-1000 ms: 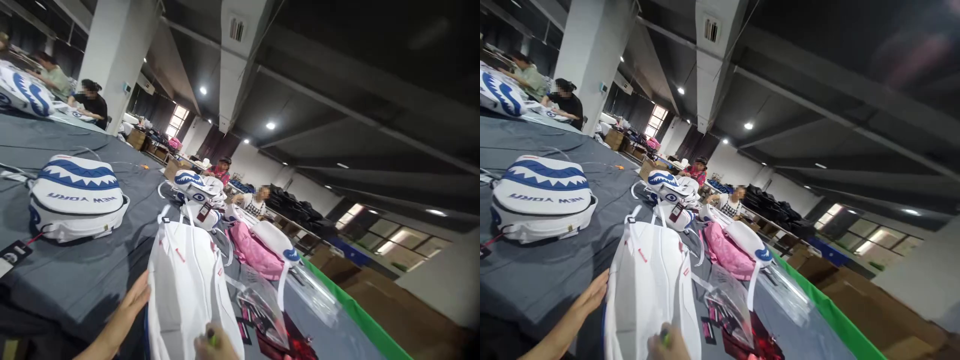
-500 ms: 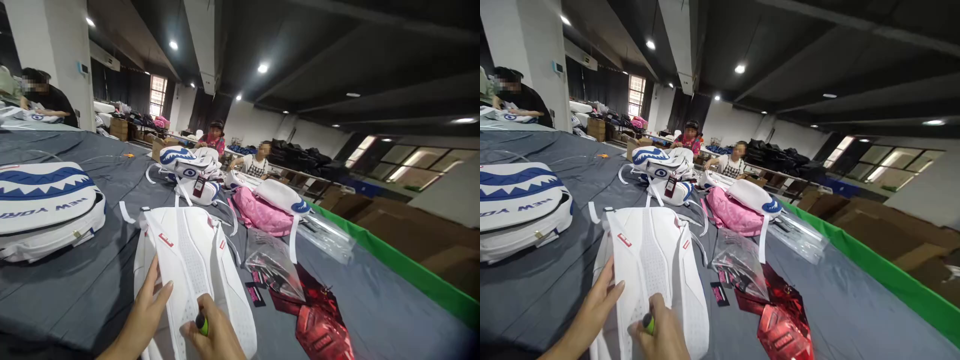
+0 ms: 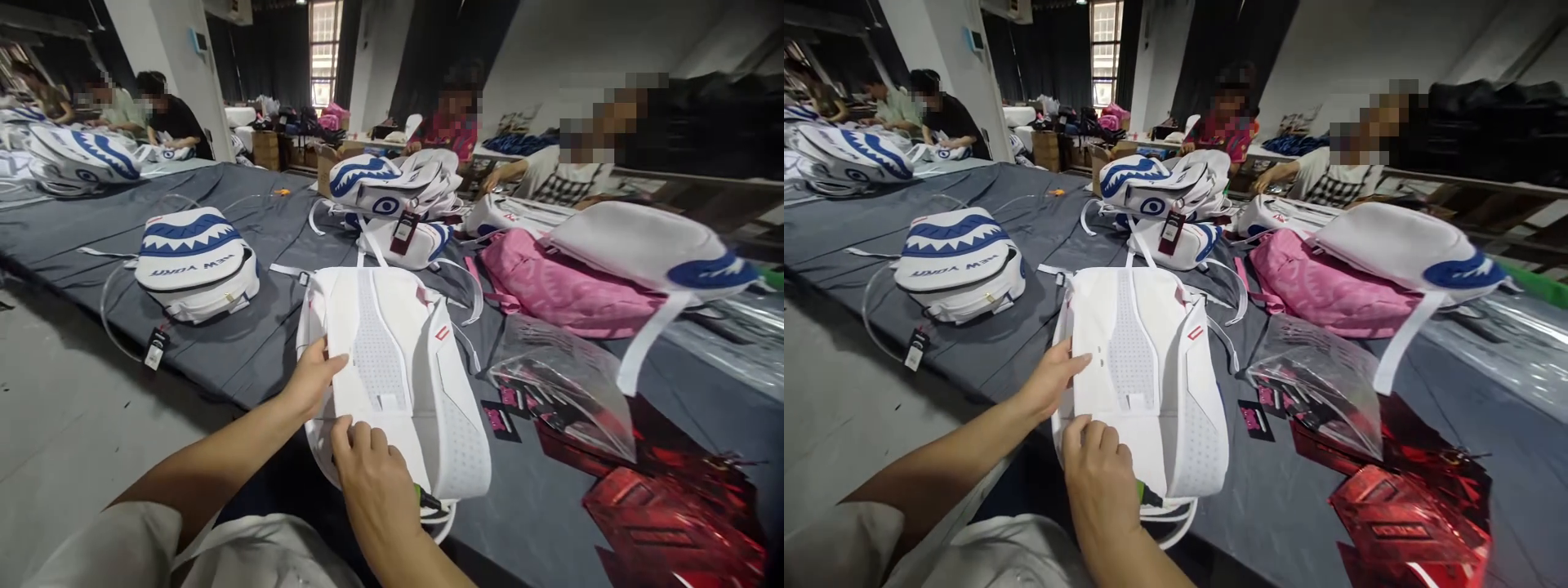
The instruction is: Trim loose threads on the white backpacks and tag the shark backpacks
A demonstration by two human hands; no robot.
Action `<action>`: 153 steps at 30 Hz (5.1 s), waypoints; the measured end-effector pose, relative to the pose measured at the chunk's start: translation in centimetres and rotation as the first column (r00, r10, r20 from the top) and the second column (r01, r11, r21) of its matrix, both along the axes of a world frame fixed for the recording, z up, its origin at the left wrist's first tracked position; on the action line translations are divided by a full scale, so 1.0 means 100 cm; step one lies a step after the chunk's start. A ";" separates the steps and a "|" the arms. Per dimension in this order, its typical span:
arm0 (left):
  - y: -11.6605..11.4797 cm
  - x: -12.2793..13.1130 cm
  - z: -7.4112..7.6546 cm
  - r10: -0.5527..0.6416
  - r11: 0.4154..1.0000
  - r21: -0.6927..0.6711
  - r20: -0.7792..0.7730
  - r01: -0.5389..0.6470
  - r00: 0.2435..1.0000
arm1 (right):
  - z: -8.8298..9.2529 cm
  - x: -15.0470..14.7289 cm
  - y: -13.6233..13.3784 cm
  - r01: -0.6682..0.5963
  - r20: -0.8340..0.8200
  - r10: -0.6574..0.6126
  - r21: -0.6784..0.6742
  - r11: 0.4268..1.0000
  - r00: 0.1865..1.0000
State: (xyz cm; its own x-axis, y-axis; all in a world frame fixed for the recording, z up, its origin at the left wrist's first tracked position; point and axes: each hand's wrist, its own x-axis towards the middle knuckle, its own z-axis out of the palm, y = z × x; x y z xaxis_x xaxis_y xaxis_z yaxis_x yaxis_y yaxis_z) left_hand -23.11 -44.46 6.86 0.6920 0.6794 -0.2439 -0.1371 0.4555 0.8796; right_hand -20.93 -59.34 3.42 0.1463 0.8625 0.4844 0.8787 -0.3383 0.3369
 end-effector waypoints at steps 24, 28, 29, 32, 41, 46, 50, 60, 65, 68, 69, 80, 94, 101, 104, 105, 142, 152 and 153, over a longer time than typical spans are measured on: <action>-0.007 0.005 0.025 -0.050 0.985 -0.129 0.420 0.114 0.906 | -0.021 0.033 -0.073 0.169 -0.450 -0.043 0.245 0.954 0.892; -0.011 -0.014 0.022 -0.011 0.987 -0.141 0.412 0.076 0.911 | -0.031 0.042 -0.064 0.263 -0.405 -0.097 0.378 0.888 0.909; -0.011 -0.019 0.015 0.015 0.986 -0.159 0.402 0.054 0.915 | -0.036 0.044 -0.060 0.296 -0.407 -0.121 0.400 0.867 0.905; -0.010 -0.032 -0.015 0.094 0.972 -0.234 0.353 -0.010 0.931 | -0.052 0.047 -0.048 0.381 -0.406 -0.188 0.472 0.795 0.894; -0.008 -0.036 -0.036 0.199 0.957 -0.270 0.327 -0.110 0.924 | -0.061 0.042 -0.047 0.423 -0.525 -0.167 0.417 0.804 0.834; -0.010 -0.025 -0.016 0.209 0.972 -0.178 0.334 -0.156 0.919 | -0.053 0.047 -0.043 0.329 -0.502 -0.123 0.346 0.878 0.856; -0.014 -0.013 -0.001 0.173 0.985 -0.064 0.373 -0.161 0.912 | -0.050 0.047 -0.038 0.343 -0.466 -0.176 0.302 0.890 0.867; -0.033 0.007 0.017 0.160 0.982 0.019 0.430 -0.186 0.889 | -0.047 0.060 -0.031 0.448 -0.549 -0.206 0.353 0.821 0.810; -0.034 0.002 0.009 0.169 0.985 -0.099 0.385 -0.141 0.907 | -0.057 0.057 -0.031 0.473 -0.530 -0.211 0.427 0.771 0.822; -0.018 -0.023 -0.007 0.133 0.978 -0.195 0.340 -0.068 0.931 | -0.062 0.050 -0.034 0.392 -0.474 -0.161 0.443 0.806 0.866; -0.011 -0.033 -0.013 0.114 0.972 -0.233 0.331 -0.036 0.937 | -0.063 0.048 -0.034 0.352 -0.453 -0.129 0.453 0.819 0.882; 0.014 -0.077 -0.102 0.057 0.896 -0.435 -0.097 -0.094 0.994 | -0.110 0.018 -0.066 -0.023 -0.363 0.238 0.508 0.861 0.901; -0.018 -0.034 -0.059 -0.090 -0.020 0.982 -0.188 0.187 0.978 | -0.114 -0.003 -0.090 -0.010 -0.512 0.246 0.419 0.908 0.823; -0.041 0.008 -0.071 -0.092 -0.245 0.754 -0.644 0.609 0.760 | -0.104 0.005 -0.115 0.207 -0.651 0.204 0.496 0.843 0.731; -0.037 0.004 -0.076 -0.083 -0.276 0.756 -0.634 0.594 0.769 | -0.105 0.016 -0.121 0.409 -0.738 0.131 0.502 0.762 0.662; -0.037 0.003 -0.077 -0.081 -0.279 0.758 -0.630 0.589 0.772 | -0.104 0.022 -0.120 0.464 -0.771 0.119 0.490 0.738 0.625; -0.096 -0.071 -0.149 -0.513 -0.523 0.794 -0.585 0.312 0.628 | 0.013 0.122 -0.090 0.632 -0.831 -0.115 0.315 0.708 0.544; -0.102 -0.069 -0.171 -0.716 -0.373 0.821 -0.551 0.433 0.428 | 0.024 0.108 0.007 0.513 -0.485 -0.645 -0.392 0.764 0.590; -0.102 -0.069 -0.172 -0.729 -0.347 0.828 -0.533 0.440 0.429 | 0.025 0.125 -0.003 0.556 -0.475 -0.694 -0.417 0.719 0.542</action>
